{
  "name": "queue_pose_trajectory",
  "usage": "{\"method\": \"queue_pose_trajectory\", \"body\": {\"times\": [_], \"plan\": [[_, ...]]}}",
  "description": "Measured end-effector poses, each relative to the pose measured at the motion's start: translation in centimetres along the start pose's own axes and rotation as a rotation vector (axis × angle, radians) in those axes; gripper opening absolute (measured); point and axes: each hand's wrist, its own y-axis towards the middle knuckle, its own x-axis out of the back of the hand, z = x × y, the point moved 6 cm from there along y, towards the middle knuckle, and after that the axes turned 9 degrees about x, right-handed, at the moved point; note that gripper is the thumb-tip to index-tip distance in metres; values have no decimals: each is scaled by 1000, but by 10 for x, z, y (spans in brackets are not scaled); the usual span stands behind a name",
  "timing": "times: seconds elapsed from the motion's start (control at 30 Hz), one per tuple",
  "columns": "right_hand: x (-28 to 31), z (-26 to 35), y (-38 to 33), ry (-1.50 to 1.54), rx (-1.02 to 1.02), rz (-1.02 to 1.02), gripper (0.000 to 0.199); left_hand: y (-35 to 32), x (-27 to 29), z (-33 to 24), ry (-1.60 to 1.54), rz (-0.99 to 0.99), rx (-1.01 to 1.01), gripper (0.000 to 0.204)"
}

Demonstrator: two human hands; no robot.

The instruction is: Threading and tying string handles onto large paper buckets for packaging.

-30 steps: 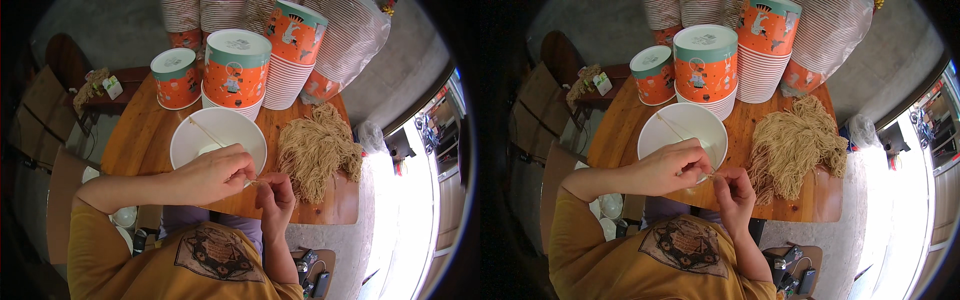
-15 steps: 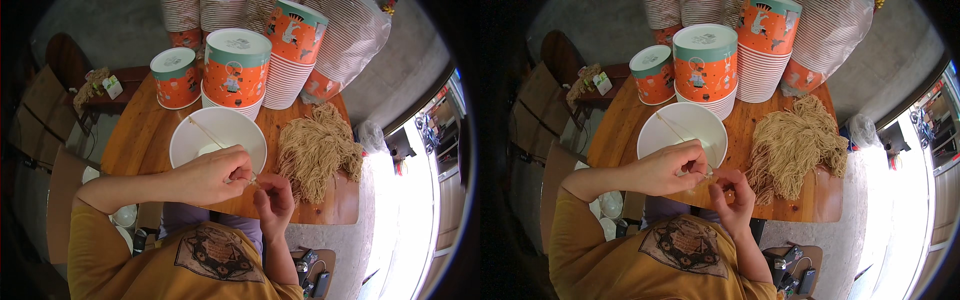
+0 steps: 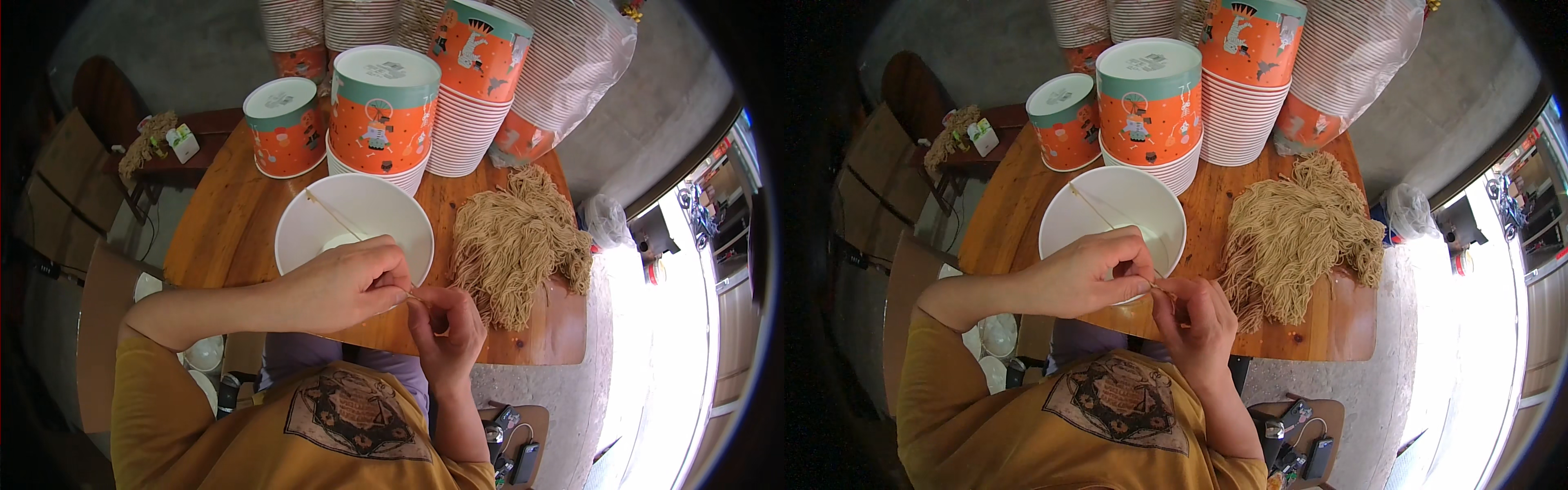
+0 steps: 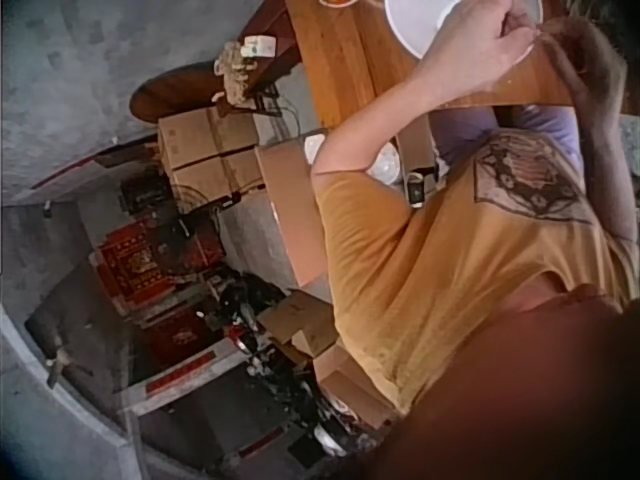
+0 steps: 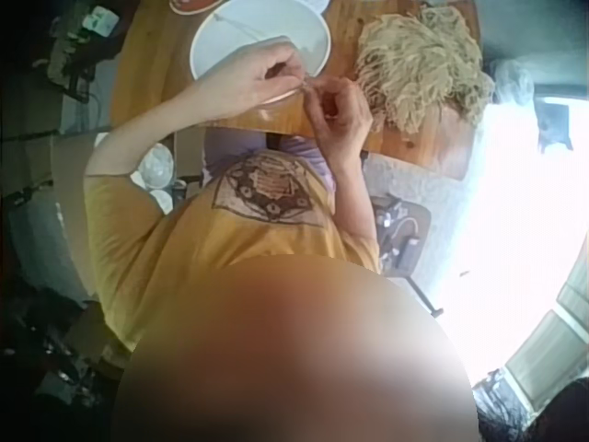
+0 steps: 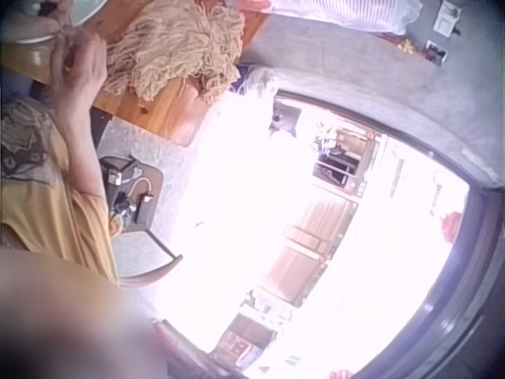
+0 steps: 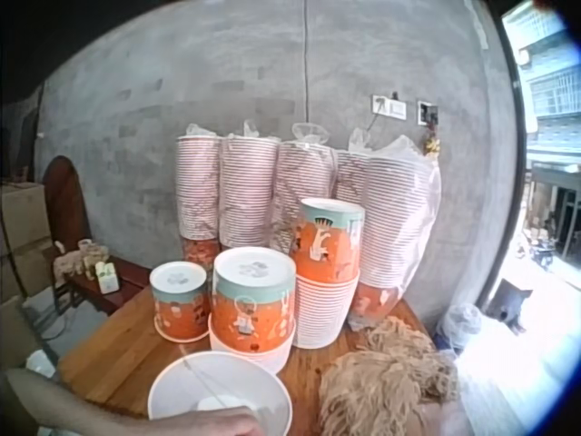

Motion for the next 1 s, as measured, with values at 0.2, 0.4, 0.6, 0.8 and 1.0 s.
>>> {"method": "queue_pose_trajectory", "body": {"times": [0.2, 0.4, 0.6, 0.8, 1.0], "plan": [[4, 4, 1, -126, 94, 7, 23, -2, 2, -8, 47, -30, -63, 10], [2, 3, -2, -70, 102, 25, 26, -7, 5, -9, 121, -114, -178, 8], [-4, -10, -7, 74, -56, 88, 24, -6, 12, 0, 58, -124, -114, 7], [1, -16, -13, 102, -99, 59, 27, -6, 17, 6, -14, -125, -85, 8], [-1, -11, -10, 88, -55, 44, 19, -3, 13, 12, -16, -90, -57, 10]]}}
